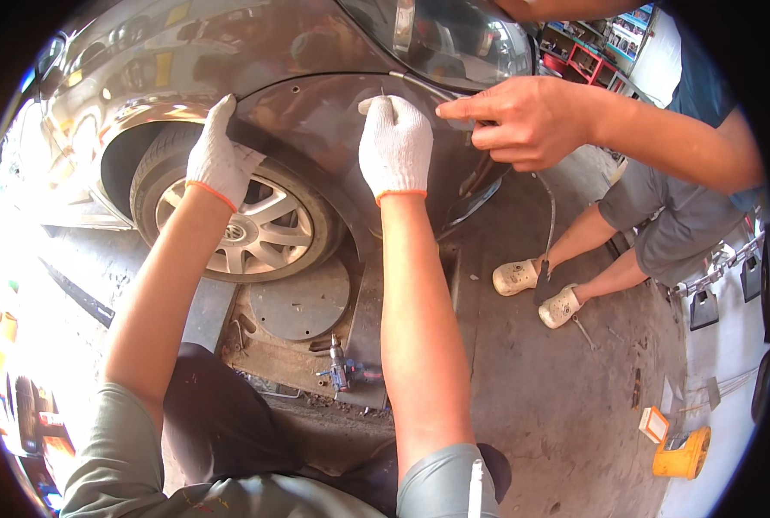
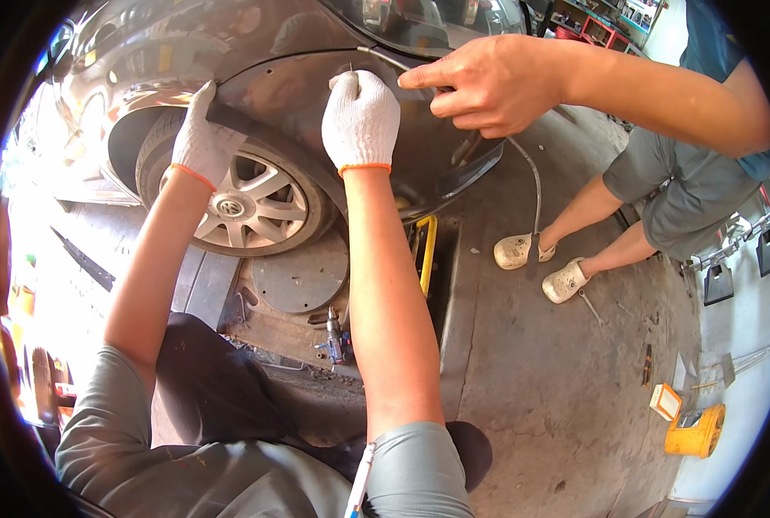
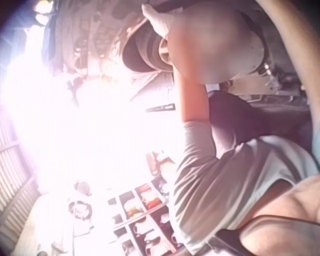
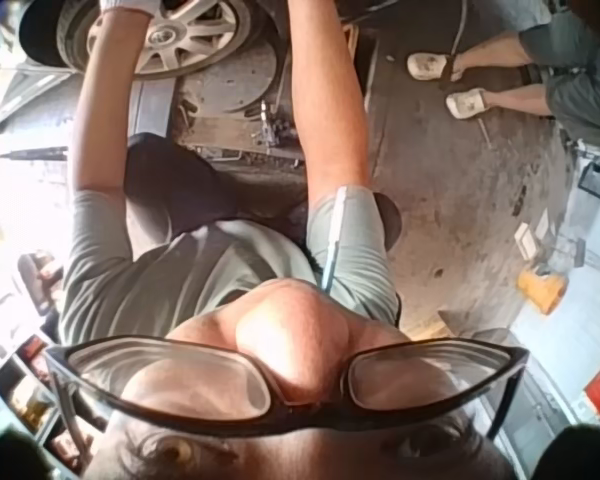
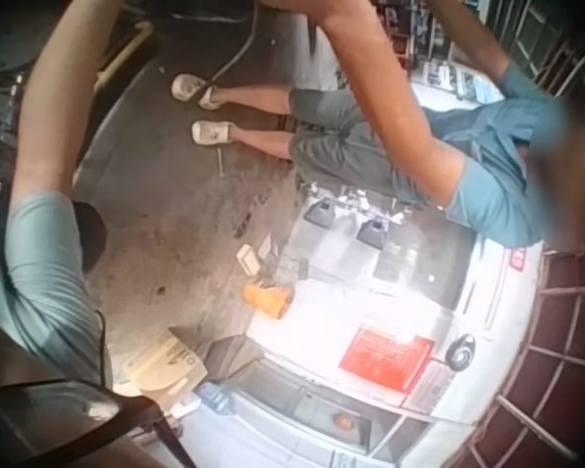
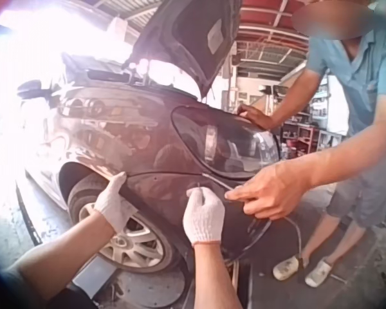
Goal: The person uses a power drill to remove screws from the front bumper of a car, then manually removes the screws and clips. They continue to detach fasteners and adjust the bumper area while sitting on the floor.
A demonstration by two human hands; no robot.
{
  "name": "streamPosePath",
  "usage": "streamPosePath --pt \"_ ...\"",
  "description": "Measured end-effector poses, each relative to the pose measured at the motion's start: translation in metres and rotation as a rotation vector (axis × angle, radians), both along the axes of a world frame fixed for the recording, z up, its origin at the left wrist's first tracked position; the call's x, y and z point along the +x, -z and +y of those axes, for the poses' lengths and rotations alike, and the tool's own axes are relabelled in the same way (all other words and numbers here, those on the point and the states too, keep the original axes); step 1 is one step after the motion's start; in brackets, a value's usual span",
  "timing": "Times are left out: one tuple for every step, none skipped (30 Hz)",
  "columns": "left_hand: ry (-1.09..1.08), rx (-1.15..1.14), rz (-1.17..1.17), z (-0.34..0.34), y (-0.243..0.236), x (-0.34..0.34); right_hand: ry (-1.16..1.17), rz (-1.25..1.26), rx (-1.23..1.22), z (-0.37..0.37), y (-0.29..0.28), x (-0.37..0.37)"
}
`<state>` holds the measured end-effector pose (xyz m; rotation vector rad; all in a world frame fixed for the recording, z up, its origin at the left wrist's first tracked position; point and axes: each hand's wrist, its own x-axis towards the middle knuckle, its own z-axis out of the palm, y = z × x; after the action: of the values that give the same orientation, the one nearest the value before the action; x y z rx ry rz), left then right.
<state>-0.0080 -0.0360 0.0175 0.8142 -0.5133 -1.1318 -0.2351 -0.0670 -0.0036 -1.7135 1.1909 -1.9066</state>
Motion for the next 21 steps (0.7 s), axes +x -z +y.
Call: streamPosePath --pt "0.001 0.002 -0.001 -0.0002 0.0005 0.0013 0.003 0.003 0.012 -0.0004 -0.0007 0.0007" --pt "0.003 0.004 -0.002 -0.0005 0.0008 0.0026 0.002 0.006 0.041 -0.0007 -0.0014 0.001" --pt "0.005 0.006 -0.003 -0.0007 0.0013 0.0033 0.003 0.009 0.071 0.0005 -0.0034 0.0008" --pt "0.0 0.007 -0.002 -0.0005 0.0018 0.0038 0.004 0.012 0.101 0.0016 -0.0054 0.0011" --pt "-0.004 0.009 -0.002 -0.0003 0.0023 0.0043 0.006 0.015 0.106 0.002 -0.0067 0.002" --pt "-0.006 0.008 0.0 -0.0004 0.002 0.0035 0.011 0.02 0.108 0.0019 -0.0082 0.0013" --pt "-0.004 0.008 -0.001 -0.0007 0.0018 0.0033 0.016 0.024 0.111 0.0018 -0.0091 0.0008" --pt "-0.002 0.009 -0.001 -0.0009 0.0016 0.0033 0.031 0.026 0.089 0.0007 -0.0092 0.0008" --pt "-0.001 0.01 -0.003 -0.0008 0.0013 0.0026 0.045 0.028 0.067 -0.001 -0.0086 0.0017" --pt "0.004 0.001 -0.002 -0.0002 0.0012 0.0015 0.059 0.03 0.046 -0.0023 -0.0078 0.0023" --pt "0.009 -0.007 -0.001 0.0008 0.0014 0.0 0.06 0.026 0.057 -0.0033 -0.0067 0.0025" --pt "0.013 -0.016 0.0 0.0021 0.0007 -0.0006 0.059 0.023 0.068 -0.0028 -0.0079 0.0035" --pt "0.012 -0.013 -0.004 0.0022 0.0007 0.0003 0.059 0.019 0.078 -0.0021 -0.0088 0.0043" --pt "0.011 -0.01 -0.007 0.0024 0.0007 0.0018 0.061 0.018 0.078 -0.0019 -0.0093 0.0049" --pt "0.01 -0.007 -0.01 0.0023 0.0008 0.0025 0.064 0.019 0.077 -0.0023 -0.0095 0.005" --pt "-0.001 0.004 -0.012 0.0018 0.0005 0.0027 0.067 0.019 0.077 -0.0026 -0.0096 0.0052" --pt "-0.012 0.015 -0.015 0.0011 -0.0002 0.003 0.067 0.015 0.078 -0.0028 -0.0096 0.0057" --pt "-0.023 0.025 -0.017 0.0006 -0.0006 0.0027 0.068 0.01 0.078 -0.0029 -0.0099 0.006" --pt "-0.022 0.014 -0.016 0.0008 -0.0008 0.002 0.069 0.006 0.079 -0.003 -0.0101 0.0063" --pt "-0.022 0.003 -0.017 0.0011 -0.001 0.0011 0.071 0.008 0.077 -0.003 -0.0102 0.0066" --pt "-0.02 -0.008 -0.016 0.001 -0.0009 0.0001 0.074 0.01 0.075 -0.0033 -0.0098 0.0064"
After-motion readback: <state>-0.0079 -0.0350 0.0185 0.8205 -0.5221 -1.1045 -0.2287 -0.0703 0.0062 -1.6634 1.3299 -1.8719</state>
